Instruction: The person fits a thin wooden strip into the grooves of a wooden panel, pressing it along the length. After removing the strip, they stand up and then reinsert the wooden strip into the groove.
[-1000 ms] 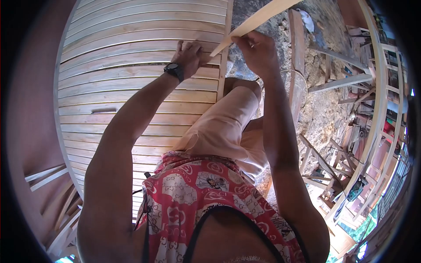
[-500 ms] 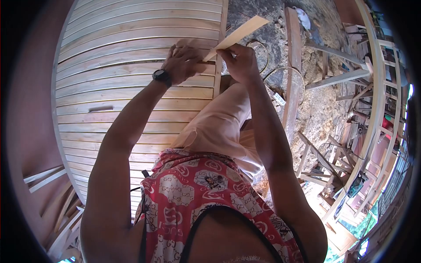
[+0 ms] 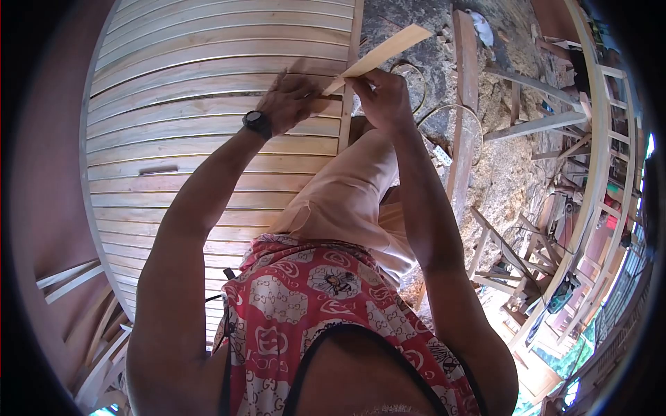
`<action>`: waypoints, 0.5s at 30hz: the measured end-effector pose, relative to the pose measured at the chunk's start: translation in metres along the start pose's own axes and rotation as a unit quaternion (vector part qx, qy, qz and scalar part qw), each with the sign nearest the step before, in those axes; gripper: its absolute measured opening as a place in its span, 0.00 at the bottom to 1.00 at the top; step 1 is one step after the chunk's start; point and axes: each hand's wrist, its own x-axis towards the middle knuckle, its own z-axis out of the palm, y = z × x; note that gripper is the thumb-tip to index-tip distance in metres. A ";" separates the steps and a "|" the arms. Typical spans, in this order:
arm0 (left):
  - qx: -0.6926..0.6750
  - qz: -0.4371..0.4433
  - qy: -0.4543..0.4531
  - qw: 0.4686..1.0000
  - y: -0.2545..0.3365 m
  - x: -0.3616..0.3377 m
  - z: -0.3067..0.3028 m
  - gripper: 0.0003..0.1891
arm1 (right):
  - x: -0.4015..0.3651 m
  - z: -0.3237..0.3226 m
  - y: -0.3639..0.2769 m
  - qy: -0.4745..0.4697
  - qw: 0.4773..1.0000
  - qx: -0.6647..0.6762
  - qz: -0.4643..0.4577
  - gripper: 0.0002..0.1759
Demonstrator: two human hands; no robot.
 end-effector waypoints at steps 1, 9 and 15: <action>-0.008 0.007 -0.002 1.000 -0.001 -0.001 -0.002 0.30 | 0.000 0.000 0.001 -0.001 1.000 0.000 0.000 0.10; 0.008 -0.003 0.014 1.000 0.001 -0.003 0.006 0.26 | 0.000 0.000 0.003 0.014 0.999 0.005 -0.028 0.10; 0.011 -0.008 0.024 1.000 0.000 -0.004 0.008 0.26 | 0.001 -0.001 0.005 0.020 0.999 0.010 -0.042 0.09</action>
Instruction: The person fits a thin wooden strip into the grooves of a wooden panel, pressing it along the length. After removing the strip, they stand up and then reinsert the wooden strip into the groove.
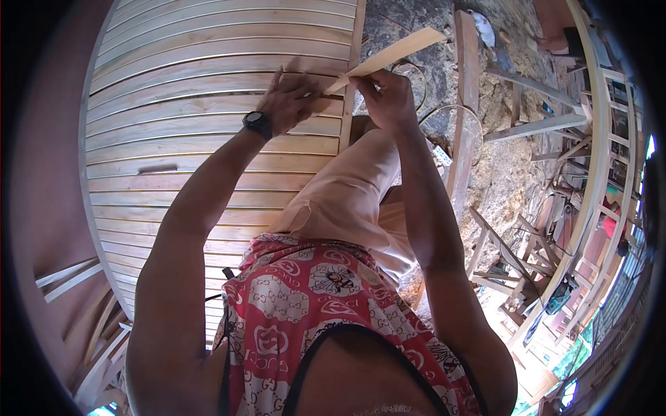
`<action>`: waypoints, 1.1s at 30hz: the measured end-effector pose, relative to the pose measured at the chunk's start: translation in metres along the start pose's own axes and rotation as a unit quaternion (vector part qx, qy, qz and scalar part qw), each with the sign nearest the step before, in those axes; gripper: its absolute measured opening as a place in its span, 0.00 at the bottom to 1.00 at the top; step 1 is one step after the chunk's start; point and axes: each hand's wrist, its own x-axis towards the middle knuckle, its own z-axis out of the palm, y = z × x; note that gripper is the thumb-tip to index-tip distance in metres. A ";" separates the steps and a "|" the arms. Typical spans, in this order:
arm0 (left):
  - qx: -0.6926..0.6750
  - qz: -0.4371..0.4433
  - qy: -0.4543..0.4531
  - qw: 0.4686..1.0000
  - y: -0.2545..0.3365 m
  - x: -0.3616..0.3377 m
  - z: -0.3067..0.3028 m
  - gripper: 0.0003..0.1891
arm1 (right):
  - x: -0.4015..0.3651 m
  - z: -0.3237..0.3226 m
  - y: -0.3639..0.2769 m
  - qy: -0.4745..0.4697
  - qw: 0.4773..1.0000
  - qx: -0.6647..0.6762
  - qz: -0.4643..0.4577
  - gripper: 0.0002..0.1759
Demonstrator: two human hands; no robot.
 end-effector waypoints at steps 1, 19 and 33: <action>-0.001 0.006 0.012 1.000 -0.001 0.000 0.001 0.27 | 0.000 -0.001 -0.001 -0.001 1.000 -0.001 0.000 0.09; -0.045 -0.082 0.025 0.995 -0.004 0.039 -0.012 0.28 | 0.029 -0.009 0.004 0.062 0.997 -0.013 -0.052 0.10; -0.030 -0.056 0.064 0.996 -0.010 0.036 0.001 0.25 | 0.036 0.001 0.011 0.018 0.999 -0.023 -0.017 0.09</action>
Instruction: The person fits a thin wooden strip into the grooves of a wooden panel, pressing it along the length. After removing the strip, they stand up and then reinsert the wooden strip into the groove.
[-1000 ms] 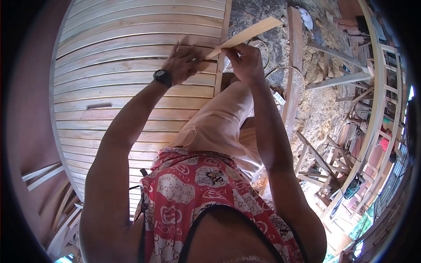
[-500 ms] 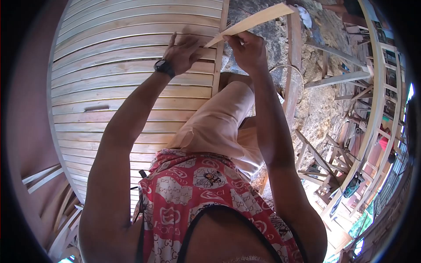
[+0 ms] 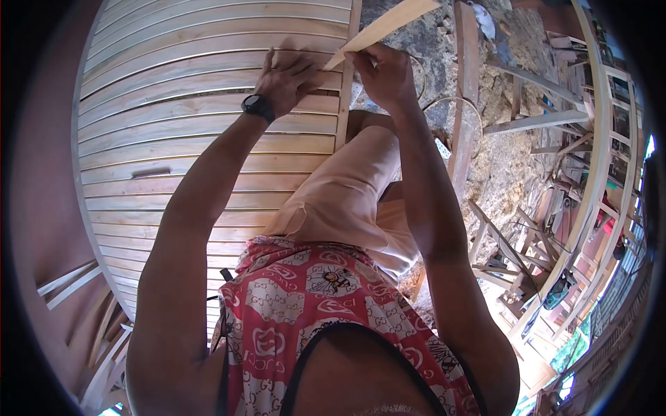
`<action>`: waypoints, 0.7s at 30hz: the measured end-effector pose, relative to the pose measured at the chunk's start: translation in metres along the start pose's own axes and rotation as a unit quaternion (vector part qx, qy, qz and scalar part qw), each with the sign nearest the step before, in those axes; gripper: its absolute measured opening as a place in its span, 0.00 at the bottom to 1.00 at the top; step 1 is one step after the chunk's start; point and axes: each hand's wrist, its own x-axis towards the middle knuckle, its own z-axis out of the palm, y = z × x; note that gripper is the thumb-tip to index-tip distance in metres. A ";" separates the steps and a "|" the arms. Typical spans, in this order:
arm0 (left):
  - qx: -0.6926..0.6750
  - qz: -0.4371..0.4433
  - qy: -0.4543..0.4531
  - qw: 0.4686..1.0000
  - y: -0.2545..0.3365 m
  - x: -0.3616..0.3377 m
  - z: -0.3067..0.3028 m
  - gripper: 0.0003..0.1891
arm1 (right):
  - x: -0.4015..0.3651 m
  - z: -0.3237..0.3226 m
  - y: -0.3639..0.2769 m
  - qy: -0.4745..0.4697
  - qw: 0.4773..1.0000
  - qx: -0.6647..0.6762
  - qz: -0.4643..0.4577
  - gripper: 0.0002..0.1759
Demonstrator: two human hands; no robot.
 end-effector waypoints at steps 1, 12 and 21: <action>0.003 0.000 0.004 1.000 -0.001 0.000 0.001 0.24 | 0.000 0.000 0.000 0.000 1.000 0.000 0.001 0.09; 0.001 -0.015 0.007 1.000 0.006 -0.001 0.001 0.24 | -0.012 0.017 0.016 -0.022 0.999 0.028 0.026 0.14; -0.005 -0.061 0.071 0.996 0.022 0.003 0.002 0.23 | -0.017 0.027 0.031 -0.039 0.997 0.032 0.063 0.15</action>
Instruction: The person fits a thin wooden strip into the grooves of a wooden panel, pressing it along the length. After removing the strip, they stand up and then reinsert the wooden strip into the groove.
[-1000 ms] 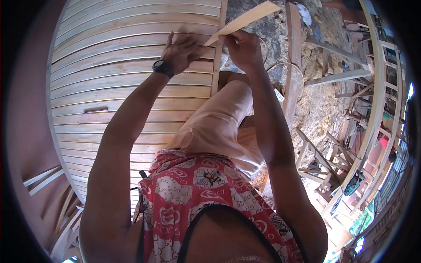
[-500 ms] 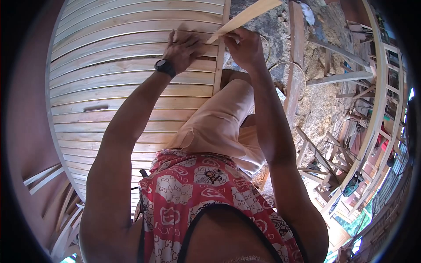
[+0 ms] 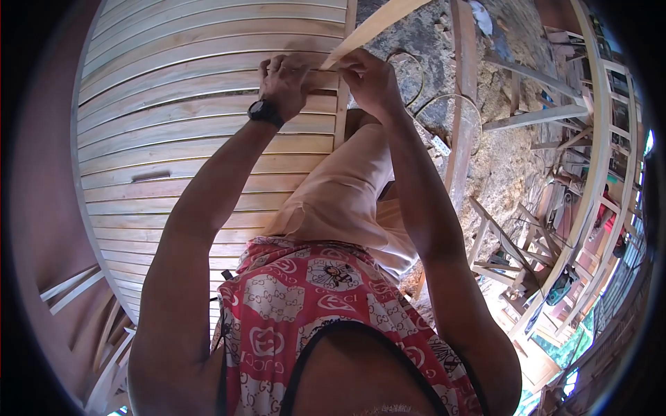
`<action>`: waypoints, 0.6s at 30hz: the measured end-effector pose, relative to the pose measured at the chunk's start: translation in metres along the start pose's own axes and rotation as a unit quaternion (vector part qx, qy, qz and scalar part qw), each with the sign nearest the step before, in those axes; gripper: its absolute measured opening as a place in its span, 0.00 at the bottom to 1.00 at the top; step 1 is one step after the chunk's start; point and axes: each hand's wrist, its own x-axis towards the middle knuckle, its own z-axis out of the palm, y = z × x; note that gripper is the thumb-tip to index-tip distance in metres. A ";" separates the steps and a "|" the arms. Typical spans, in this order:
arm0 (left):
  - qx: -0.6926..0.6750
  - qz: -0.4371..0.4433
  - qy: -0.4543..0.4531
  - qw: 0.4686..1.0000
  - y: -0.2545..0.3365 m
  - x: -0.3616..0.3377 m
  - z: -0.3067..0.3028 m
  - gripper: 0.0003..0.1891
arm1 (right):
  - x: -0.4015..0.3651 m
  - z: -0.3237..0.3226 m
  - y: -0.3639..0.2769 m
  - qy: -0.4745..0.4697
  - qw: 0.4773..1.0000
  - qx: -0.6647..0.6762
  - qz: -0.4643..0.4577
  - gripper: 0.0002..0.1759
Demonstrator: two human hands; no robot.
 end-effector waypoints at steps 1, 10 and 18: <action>-0.008 -0.041 -0.011 0.999 0.008 0.004 -0.007 0.20 | 0.001 -0.001 -0.001 0.001 1.000 0.000 0.000 0.15; -0.135 -0.039 -0.123 0.982 -0.003 0.029 -0.002 0.04 | 0.012 -0.001 -0.014 0.024 0.999 0.019 -0.014 0.13; -0.239 0.121 0.035 0.963 0.003 0.024 0.000 0.23 | 0.016 -0.046 -0.048 0.090 0.994 -0.008 -0.059 0.08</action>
